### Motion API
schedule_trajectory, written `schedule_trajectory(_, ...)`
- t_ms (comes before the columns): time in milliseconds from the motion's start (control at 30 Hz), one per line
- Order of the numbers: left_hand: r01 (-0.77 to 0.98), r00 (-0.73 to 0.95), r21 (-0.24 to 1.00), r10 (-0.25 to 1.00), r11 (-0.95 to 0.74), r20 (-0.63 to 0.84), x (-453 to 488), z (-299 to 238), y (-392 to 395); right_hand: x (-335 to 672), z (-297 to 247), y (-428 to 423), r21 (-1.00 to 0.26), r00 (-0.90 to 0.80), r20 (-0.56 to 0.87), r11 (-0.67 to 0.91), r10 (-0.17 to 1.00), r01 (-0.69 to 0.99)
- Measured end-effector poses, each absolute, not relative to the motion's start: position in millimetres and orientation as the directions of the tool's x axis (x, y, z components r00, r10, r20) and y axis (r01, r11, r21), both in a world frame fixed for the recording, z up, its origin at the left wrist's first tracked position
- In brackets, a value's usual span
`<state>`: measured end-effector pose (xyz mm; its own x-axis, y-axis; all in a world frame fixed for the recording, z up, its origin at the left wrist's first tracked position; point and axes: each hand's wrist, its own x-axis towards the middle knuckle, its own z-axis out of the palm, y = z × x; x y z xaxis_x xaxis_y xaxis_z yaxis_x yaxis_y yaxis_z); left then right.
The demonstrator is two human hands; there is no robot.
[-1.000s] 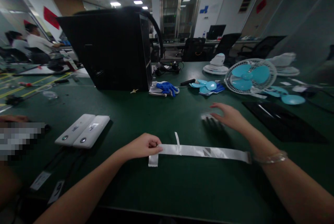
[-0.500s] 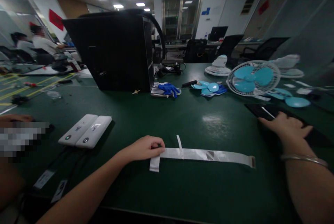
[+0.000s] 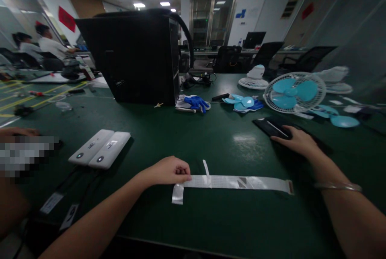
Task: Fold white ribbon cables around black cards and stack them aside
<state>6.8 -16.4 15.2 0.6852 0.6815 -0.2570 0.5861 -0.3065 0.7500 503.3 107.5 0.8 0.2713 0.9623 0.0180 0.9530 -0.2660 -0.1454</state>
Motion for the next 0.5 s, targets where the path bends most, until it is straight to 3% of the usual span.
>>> schedule_trajectory(100, 0.574, 0.704, 0.751, 0.666, -0.326, -0.249, 6, 15, -16, 453, -2, 108, -0.222, -0.086, 0.076, 0.101, 0.993, 0.97)
schedule_trajectory(233, 0.588, 0.713, 0.725, 0.653, -0.357, -0.256, 5, 14, -15, 377, 0, 89, -0.27, -0.426, 0.098, 0.436, 0.899, 0.859)
schedule_trajectory(500, 0.562, 0.749, 0.707, 0.628, -0.43, -0.214, 4, 11, -14, 293, 15, 35, -0.383, -0.74, 0.005, 0.685, 0.672, 0.62)
